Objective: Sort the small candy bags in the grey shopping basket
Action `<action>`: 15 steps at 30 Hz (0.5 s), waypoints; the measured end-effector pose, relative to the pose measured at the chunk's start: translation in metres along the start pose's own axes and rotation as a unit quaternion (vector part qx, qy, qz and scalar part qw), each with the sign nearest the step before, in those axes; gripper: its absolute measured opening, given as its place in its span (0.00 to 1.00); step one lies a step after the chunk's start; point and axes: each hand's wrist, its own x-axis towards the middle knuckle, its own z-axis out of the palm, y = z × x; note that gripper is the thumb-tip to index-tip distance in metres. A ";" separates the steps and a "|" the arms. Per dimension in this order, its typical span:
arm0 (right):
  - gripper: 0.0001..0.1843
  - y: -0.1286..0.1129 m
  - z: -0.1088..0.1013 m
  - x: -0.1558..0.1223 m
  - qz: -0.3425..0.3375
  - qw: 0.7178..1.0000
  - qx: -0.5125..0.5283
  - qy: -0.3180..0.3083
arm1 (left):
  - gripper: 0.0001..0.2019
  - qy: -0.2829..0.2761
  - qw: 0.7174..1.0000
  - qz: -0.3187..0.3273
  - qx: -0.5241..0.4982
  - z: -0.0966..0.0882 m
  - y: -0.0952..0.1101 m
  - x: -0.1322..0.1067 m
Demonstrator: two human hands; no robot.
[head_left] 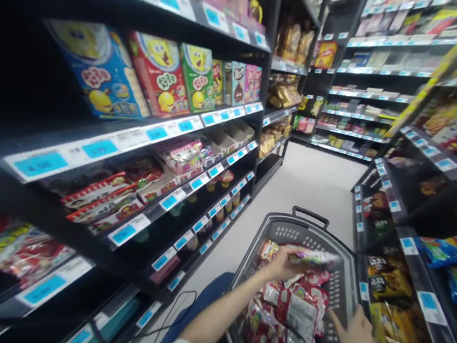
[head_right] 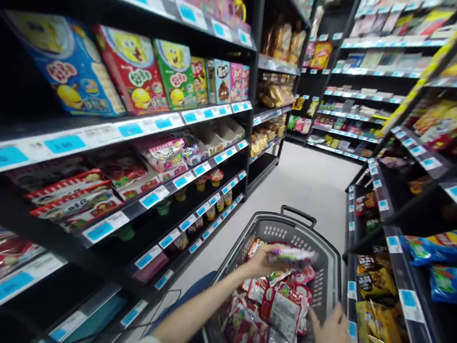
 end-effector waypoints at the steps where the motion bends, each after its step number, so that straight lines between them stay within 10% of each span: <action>1: 0.48 -0.001 0.006 -0.004 -0.010 0.999 -0.033 -0.010 | 0.19 0.019 1.000 0.014 0.018 -0.008 0.007 0.016; 9: 0.37 0.003 0.001 -0.009 -0.002 0.998 -0.041 -0.040 | 0.22 0.184 0.935 0.115 0.279 -0.133 0.118 0.157; 15: 0.40 0.015 0.011 0.003 -0.006 0.999 -0.005 -0.046 | 0.20 0.277 0.823 0.100 0.486 -0.229 0.189 0.183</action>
